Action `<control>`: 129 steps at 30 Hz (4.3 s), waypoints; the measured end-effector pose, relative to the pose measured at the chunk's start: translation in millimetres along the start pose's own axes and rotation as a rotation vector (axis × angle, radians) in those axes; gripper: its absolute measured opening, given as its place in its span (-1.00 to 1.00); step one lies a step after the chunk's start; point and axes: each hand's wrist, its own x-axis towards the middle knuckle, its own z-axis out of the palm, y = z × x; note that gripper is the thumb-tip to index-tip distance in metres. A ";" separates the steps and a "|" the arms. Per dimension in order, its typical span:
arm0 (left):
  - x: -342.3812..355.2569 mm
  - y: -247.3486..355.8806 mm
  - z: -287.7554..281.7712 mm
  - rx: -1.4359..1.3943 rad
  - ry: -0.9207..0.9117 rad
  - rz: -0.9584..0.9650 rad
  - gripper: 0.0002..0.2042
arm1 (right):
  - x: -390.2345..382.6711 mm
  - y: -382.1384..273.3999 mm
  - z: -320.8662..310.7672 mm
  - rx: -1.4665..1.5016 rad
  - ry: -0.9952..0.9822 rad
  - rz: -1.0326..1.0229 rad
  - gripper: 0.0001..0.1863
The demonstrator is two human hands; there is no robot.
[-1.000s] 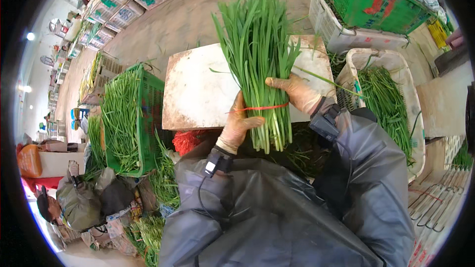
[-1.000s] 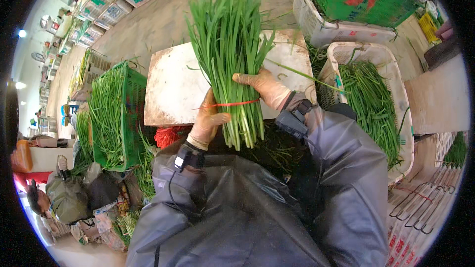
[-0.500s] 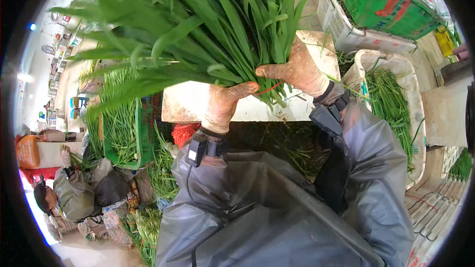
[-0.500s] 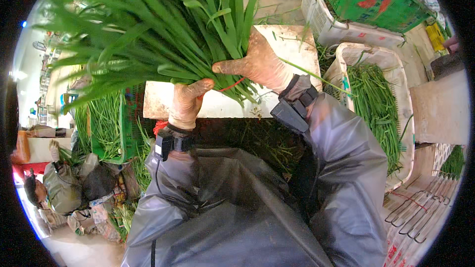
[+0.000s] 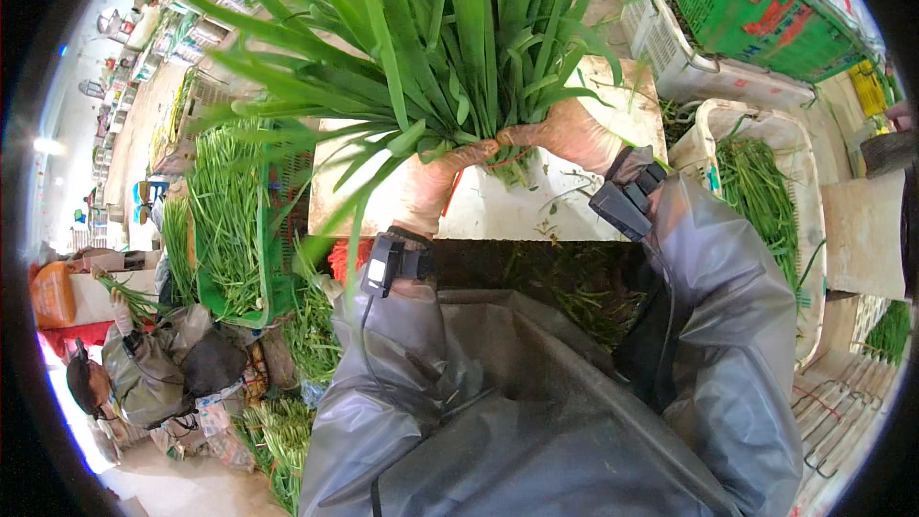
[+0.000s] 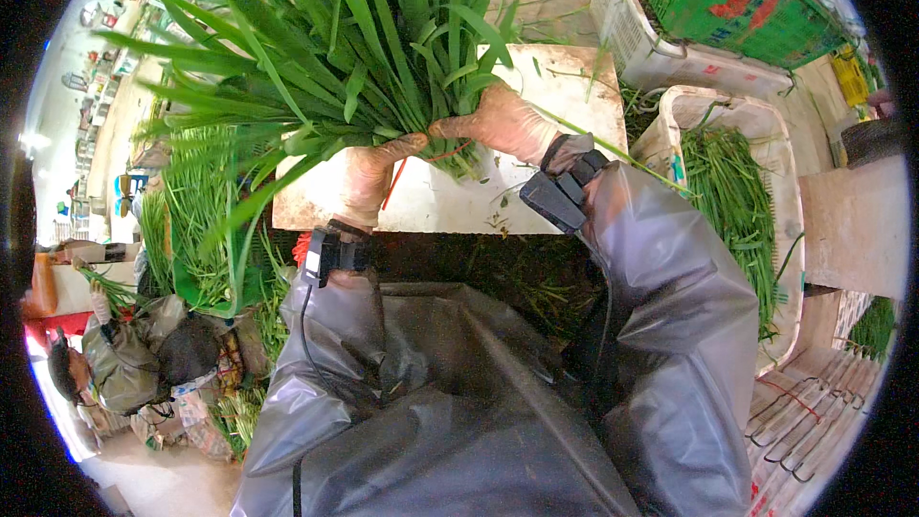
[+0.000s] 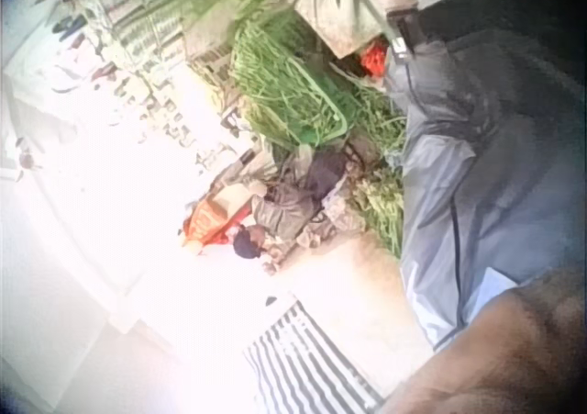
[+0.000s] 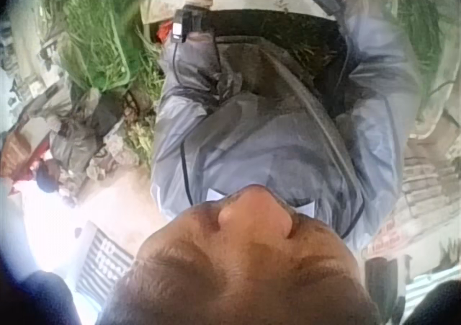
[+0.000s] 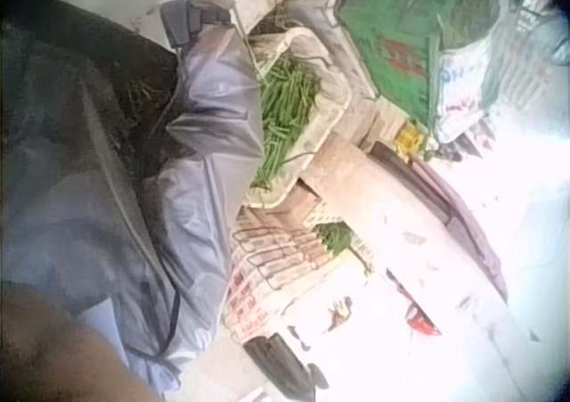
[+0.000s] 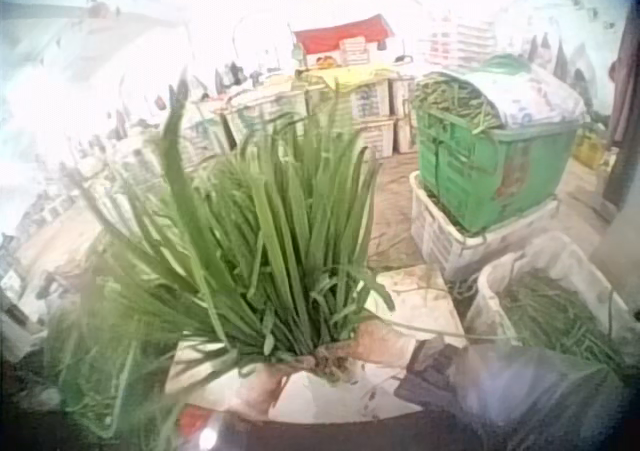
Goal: The person gathers green onions from a white basket, aligns them into a neat bunch on a low board, and secures the bundle with a red rubber band. The person repeats this process, placing finished bundles on the floor beside the workspace.
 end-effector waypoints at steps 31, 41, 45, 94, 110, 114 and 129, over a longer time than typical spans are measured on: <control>-0.4 5.2 -18.7 -0.500 0.354 -0.172 -0.63 | -0.6 2.4 9.1 0.277 -0.066 0.069 0.18; -10.5 -49.0 -82.1 -0.151 0.607 -0.617 -0.58 | -53.7 -6.4 16.4 -0.053 -0.278 0.033 -0.73; -21.9 -50.1 -82.5 -0.142 0.612 -0.614 -0.54 | -70.9 1.1 31.4 -0.392 -0.372 -0.045 -0.62; -57.5 -27.3 -72.5 0.576 0.258 0.200 -0.78 | -162.7 47.3 63.5 -0.693 -1.398 0.309 -0.54; -85.3 -56.8 -75.0 -0.118 0.662 -0.420 -0.45 | -34.3 85.1 74.7 -0.720 -0.176 0.005 -0.70; -81.9 -55.0 -75.6 -0.123 0.643 -0.443 -0.41 | -20.2 88.1 82.6 -0.791 -0.164 -0.088 -0.79; -72.4 -58.6 -77.9 -0.007 0.657 -0.447 -0.33 | -2.1 112.9 103.8 -0.645 -0.083 0.129 -0.73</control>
